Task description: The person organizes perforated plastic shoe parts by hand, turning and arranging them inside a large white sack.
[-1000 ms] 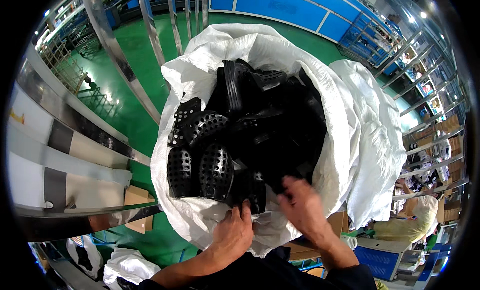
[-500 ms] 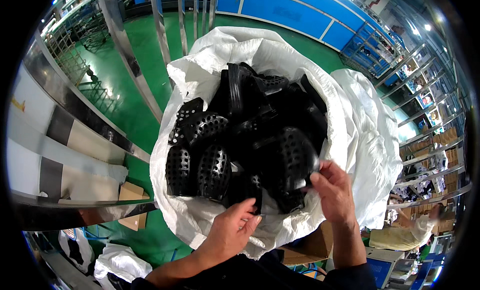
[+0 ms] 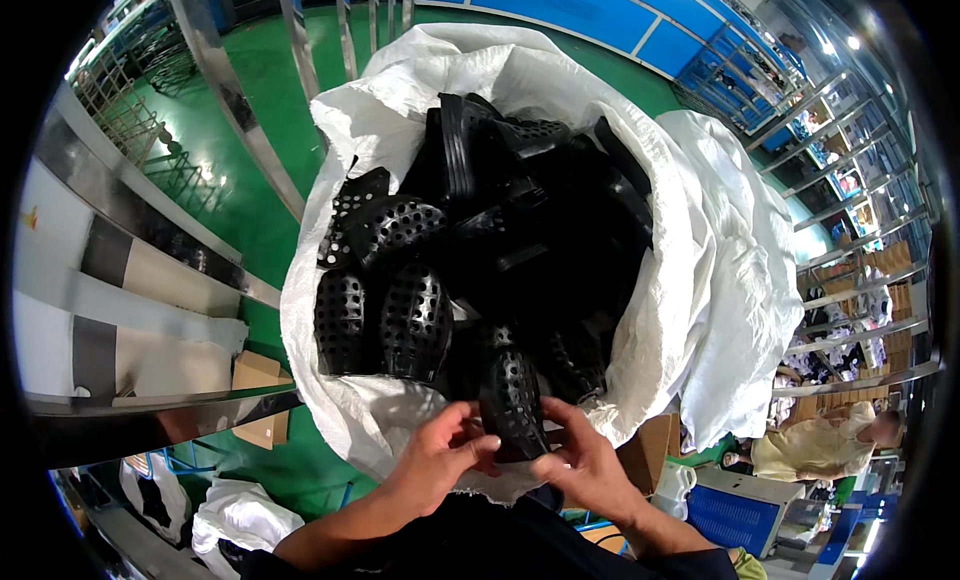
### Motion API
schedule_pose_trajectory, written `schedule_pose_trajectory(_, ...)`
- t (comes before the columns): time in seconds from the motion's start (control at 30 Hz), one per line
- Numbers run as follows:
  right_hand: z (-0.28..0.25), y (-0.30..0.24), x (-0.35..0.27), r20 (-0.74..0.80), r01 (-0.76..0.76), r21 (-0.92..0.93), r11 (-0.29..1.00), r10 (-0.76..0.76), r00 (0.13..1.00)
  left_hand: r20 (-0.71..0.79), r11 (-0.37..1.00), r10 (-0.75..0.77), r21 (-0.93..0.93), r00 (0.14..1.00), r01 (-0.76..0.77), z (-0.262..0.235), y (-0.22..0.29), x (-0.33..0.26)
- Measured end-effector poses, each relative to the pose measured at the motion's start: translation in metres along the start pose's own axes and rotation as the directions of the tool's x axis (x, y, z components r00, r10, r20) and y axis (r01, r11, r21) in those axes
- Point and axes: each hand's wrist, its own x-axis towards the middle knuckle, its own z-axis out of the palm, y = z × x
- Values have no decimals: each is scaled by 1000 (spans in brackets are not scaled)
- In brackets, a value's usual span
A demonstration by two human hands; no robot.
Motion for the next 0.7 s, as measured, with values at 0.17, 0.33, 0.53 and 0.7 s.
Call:
schedule_pose_trajectory(0.17, -3, -24, -5, -103, 110, -527, 843, -192, 976, 28, 895, 6, 446, 1000, -18, 13, -4, -5)
schedule_pose_trajectory(0.33, -25, -37, 3, -205, 38, -878, 477, -447, 871, 465, -49, 342, 877, 817, -478, 37, -3, 11)
schedule_pose_trajectory(0.53, -39, -3, 39, -269, -146, -911, 385, -287, 919, 709, -40, 11, 704, 705, -709, 48, -41, 28)
schedule_pose_trajectory(0.7, -30, -45, 42, -152, 134, -856, 499, -490, 858, 644, 91, -20, 763, 765, -640, 41, -18, 19)
